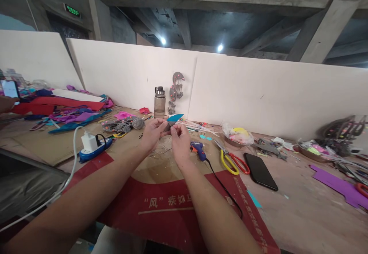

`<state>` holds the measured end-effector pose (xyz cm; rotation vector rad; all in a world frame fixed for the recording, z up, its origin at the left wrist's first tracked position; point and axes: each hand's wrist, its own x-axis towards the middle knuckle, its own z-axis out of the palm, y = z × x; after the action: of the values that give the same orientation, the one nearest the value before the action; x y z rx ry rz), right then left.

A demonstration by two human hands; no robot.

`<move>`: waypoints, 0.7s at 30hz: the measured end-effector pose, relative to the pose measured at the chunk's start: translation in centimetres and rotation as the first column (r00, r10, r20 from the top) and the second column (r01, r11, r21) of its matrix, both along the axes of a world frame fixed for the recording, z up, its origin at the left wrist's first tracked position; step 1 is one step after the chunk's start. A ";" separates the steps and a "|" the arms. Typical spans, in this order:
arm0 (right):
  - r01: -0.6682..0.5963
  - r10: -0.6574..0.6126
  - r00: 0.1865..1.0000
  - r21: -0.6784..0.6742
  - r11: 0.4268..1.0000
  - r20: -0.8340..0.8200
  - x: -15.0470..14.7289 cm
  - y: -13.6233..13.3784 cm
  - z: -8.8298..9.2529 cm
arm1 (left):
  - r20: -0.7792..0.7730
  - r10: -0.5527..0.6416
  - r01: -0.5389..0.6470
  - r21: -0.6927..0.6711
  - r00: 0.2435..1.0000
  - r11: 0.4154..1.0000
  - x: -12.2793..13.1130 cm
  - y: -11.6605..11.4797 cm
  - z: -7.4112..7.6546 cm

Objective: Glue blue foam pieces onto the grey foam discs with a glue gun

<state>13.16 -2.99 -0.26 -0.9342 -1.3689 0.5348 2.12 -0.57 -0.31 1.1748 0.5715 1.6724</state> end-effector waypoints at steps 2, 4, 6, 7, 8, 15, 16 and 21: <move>0.015 -0.015 1.000 0.007 1.000 0.004 0.1 0.3 -0.2 | 0.021 -0.034 0.035 -0.015 0.999 0.999 0.0 -0.2 0.1; 0.019 -0.019 1.000 0.002 1.000 -0.001 0.3 0.5 -0.3 | 0.037 -0.051 0.053 -0.039 0.998 0.998 0.0 -0.3 0.1; 0.018 -0.018 1.000 -0.008 1.000 -0.003 0.4 0.6 -0.4 | 0.041 -0.043 0.046 -0.064 0.998 0.997 0.0 -0.3 0.1; 0.019 -0.019 1.000 -0.011 1.000 0.001 0.4 0.6 -0.4 | 0.040 -0.036 0.039 -0.071 0.999 0.997 0.0 -0.2 0.1; 0.023 -0.023 1.000 -0.014 1.000 0.010 0.4 0.5 -0.4 | 0.038 -0.029 0.032 -0.075 0.999 0.997 0.0 -0.1 0.0; 0.076 -0.078 0.995 0.029 0.997 0.055 0.4 0.3 -0.3 | 0.079 -0.025 0.033 -0.104 0.997 0.994 -0.2 0.0 0.0; 0.081 -0.082 0.995 0.042 0.996 0.047 0.4 0.3 -0.2 | 0.084 -0.029 0.038 -0.105 0.996 0.994 -0.2 -0.1 0.1; 0.088 -0.088 0.996 0.099 0.991 -0.011 0.7 0.5 -0.1 | 0.101 -0.047 0.059 -0.122 0.994 0.991 -0.1 -0.6 0.3</move>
<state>13.83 -2.47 -0.39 -0.9066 -1.3299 0.3992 2.02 -1.17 0.03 1.0045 0.5701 1.6156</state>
